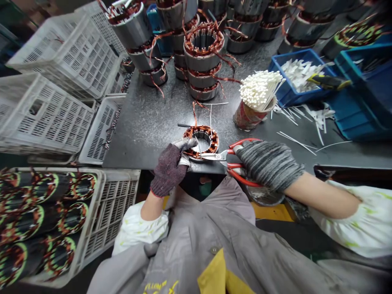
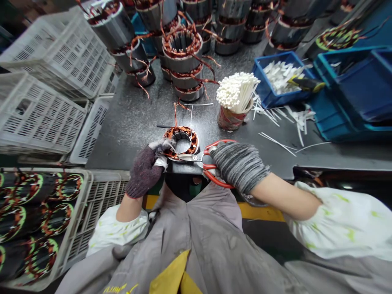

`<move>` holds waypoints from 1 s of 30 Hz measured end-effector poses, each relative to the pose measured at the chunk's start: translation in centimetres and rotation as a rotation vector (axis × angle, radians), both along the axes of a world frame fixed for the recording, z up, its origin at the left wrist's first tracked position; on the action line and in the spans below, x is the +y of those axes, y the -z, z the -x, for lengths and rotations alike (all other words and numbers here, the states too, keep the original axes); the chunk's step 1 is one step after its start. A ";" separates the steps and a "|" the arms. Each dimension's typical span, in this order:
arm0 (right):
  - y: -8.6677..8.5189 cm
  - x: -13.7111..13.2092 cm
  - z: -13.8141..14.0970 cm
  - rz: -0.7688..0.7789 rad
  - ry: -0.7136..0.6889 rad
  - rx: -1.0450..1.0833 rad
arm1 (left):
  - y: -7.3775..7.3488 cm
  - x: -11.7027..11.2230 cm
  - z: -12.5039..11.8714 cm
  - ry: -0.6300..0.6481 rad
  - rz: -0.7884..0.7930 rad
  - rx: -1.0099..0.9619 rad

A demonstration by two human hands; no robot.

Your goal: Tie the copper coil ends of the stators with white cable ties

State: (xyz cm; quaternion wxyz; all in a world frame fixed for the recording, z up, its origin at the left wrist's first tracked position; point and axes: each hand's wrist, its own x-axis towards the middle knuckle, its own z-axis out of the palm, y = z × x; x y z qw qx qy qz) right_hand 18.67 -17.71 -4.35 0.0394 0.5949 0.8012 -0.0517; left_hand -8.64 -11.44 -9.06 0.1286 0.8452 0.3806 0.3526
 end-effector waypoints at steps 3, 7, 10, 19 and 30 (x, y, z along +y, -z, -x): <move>-0.6 0.3 0.3 0.279 0.119 -0.084 | -0.5 -0.2 0.1 -0.036 0.010 0.039; 0.9 2.0 -1.6 0.258 0.363 -0.032 | -1.9 -1.6 -1.5 -0.003 -0.149 0.164; 2.2 4.1 -4.1 0.175 0.535 -0.040 | -2.3 -2.5 -4.1 0.008 -0.308 0.334; 2.6 7.5 -4.5 0.155 0.489 -0.001 | -0.4 0.4 -4.3 -0.146 -0.131 0.577; 8.3 2.7 -2.3 -0.461 0.110 0.339 | -6.8 8.8 1.4 -0.282 -0.355 0.605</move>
